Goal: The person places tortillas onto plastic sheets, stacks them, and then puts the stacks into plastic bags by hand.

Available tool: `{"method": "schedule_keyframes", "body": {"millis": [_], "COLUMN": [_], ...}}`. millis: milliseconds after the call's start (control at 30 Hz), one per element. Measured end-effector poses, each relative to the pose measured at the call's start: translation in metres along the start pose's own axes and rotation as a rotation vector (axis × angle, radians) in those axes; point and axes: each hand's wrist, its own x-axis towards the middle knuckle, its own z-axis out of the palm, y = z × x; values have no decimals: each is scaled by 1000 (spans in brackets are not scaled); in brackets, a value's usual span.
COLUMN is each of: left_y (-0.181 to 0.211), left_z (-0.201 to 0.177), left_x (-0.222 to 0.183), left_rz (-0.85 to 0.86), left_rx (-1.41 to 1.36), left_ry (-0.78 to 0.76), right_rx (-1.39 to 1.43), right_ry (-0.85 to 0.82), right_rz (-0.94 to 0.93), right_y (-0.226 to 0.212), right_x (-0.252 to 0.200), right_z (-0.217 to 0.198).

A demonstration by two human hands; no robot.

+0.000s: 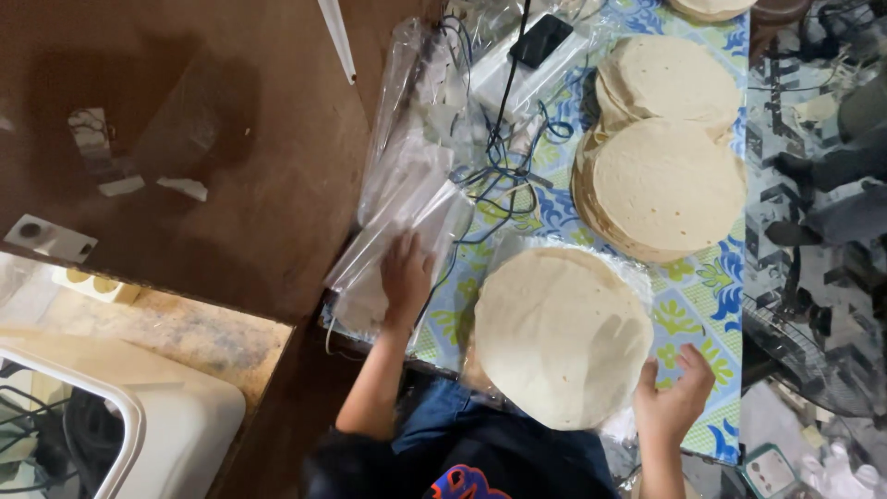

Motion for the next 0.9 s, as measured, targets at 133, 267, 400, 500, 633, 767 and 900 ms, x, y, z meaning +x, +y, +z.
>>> {"method": "schedule_keyframes", "body": {"millis": [133,267,400,500,633,767,900], "left_y": [-44,-48,-21,1,19,2,-13], "left_z": [41,32,-21,-42,-39,-7,25], "left_x": [10,33,86,103,80,36,13], "left_rz": [-17,-148,-232,-1,64,171,45], "left_rx": [83,53,38,116,155,459,251], "left_ry": [-37,-92,108,340,130,-4,-159], "right_rx": [177,261,328,335,393,382,383], "right_ry": [-37,-42,-12,-10,-83,-144,-153], "right_rz": [111,239,216,219,230,257,247], "right_y": [5,-8,-4,-7,-5,-4,-7], "right_x": [-5,-2,2,5,1,-4,-5], "right_z": [-2,-12,-16,-16,-8,-4,-11]}}
